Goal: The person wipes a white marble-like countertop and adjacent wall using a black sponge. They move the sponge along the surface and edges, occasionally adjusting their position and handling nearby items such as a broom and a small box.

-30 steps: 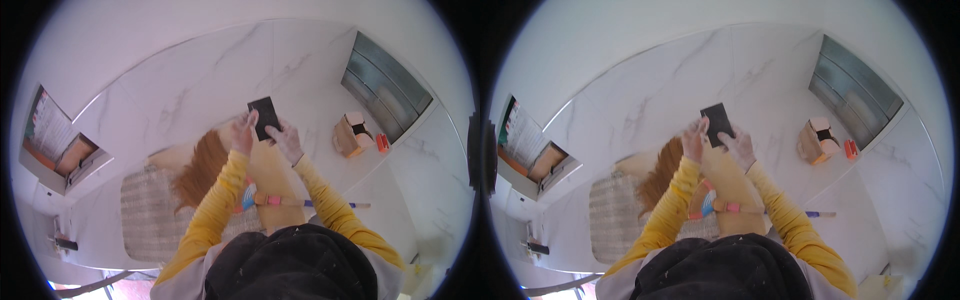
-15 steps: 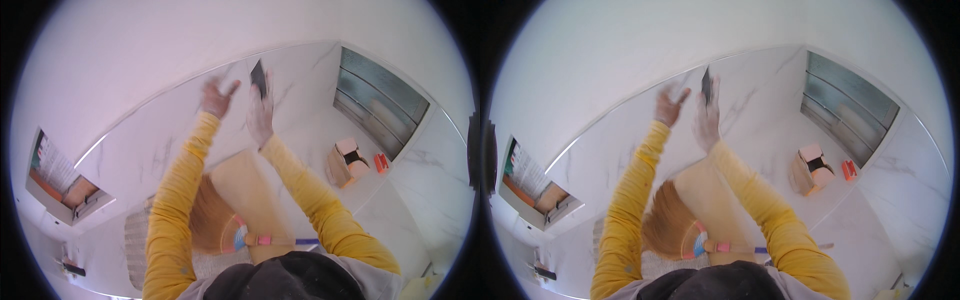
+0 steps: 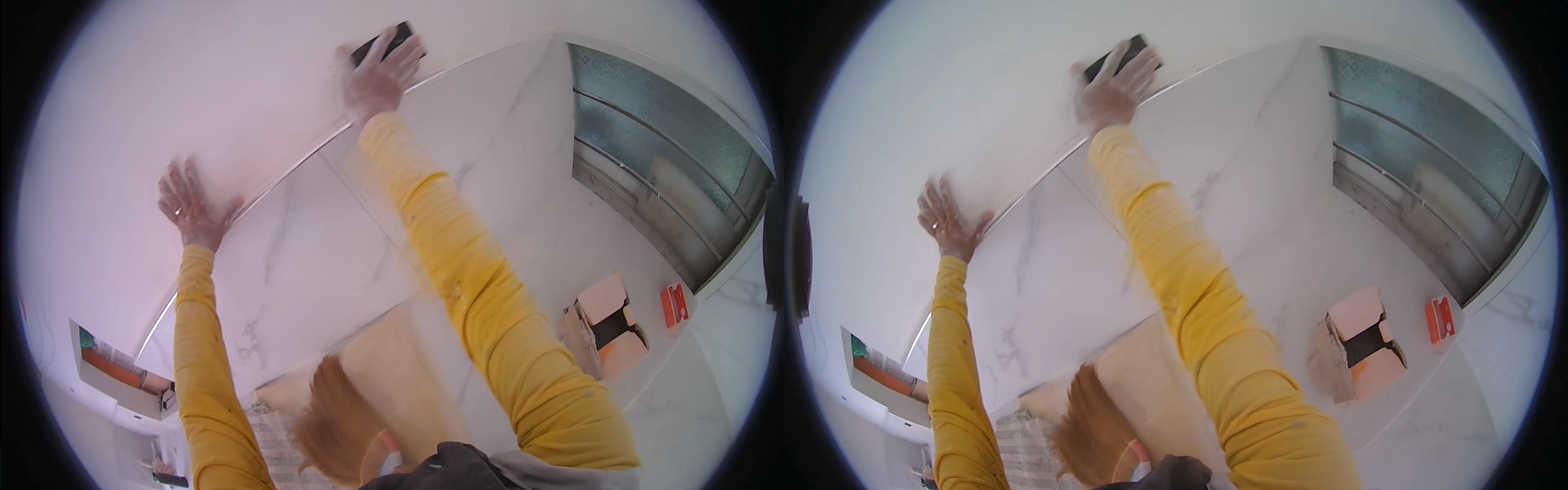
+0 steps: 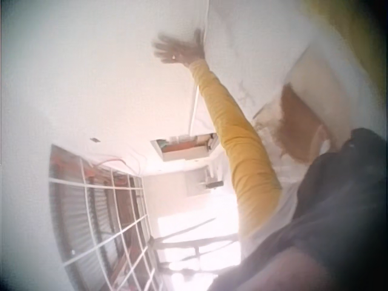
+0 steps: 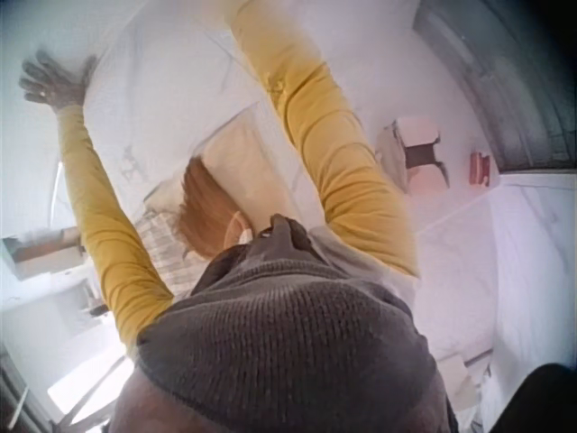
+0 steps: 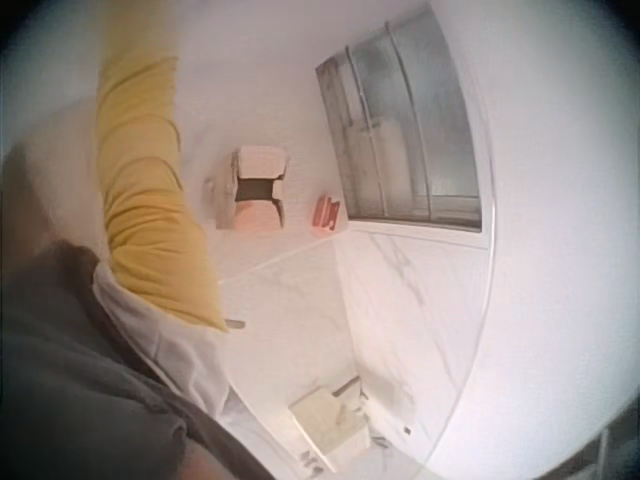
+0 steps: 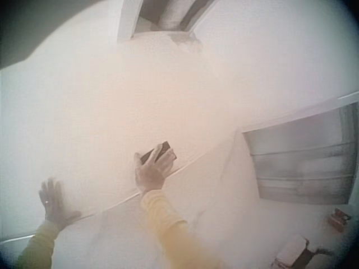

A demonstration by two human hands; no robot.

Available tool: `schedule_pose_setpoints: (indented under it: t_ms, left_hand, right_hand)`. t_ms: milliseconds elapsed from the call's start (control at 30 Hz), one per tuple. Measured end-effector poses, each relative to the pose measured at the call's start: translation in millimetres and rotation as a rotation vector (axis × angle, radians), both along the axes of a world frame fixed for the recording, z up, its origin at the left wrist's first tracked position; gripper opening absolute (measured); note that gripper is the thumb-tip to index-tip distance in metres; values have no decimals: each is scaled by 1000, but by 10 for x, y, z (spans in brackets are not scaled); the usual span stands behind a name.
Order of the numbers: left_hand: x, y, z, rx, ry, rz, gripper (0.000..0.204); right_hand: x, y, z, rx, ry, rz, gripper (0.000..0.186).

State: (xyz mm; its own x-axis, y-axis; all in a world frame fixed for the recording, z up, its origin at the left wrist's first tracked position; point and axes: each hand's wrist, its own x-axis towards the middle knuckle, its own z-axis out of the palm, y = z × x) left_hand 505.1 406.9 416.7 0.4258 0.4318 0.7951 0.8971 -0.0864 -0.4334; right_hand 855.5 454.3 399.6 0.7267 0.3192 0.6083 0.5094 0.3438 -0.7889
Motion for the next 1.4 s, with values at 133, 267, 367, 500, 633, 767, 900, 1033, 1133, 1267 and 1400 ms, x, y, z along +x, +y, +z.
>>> schedule_pose_setpoints:
  t_ms: [133,267,367,500,633,767,900,1033,1133,1267,1400]
  left_hand:
    - [51,-65,26,-46,-47,63,122]
    - [241,53,134,-44,-59,83,125]
    - [137,-28,111,-80,-45,134,127]
    - [90,-5,99,-83,-42,128,130]
    - [104,75,102,-60,-35,106,130]
    - [27,-17,79,-87,-32,117,130]
    - [69,-11,124,-61,-14,71,130]
    - [96,89,28,-62,-30,76,129]
    - [122,93,100,-77,-17,90,128]
    - [-30,-21,103,-71,15,106,129]
    - [-15,79,57,-27,27,48,130]
  right_hand:
    - [1358,226,63,-35,70,-30,96]
    - [3045,411,187,-3,-92,-211,84]
    - [2991,349,16,-253,47,-191,82]
    - [3082,424,-55,-237,20,-215,79]
    - [3910,493,79,-189,86,-255,79]
    - [3607,514,-51,-226,37,-284,77]
    - [3806,479,96,-180,120,-256,81]
    - [2763,447,119,-168,143,-235,92]
    - [1363,371,-48,-104,-78,-203,88]
    - [1655,348,-46,-193,-135,-197,89]
    - [3426,413,98,-149,93,-204,91]
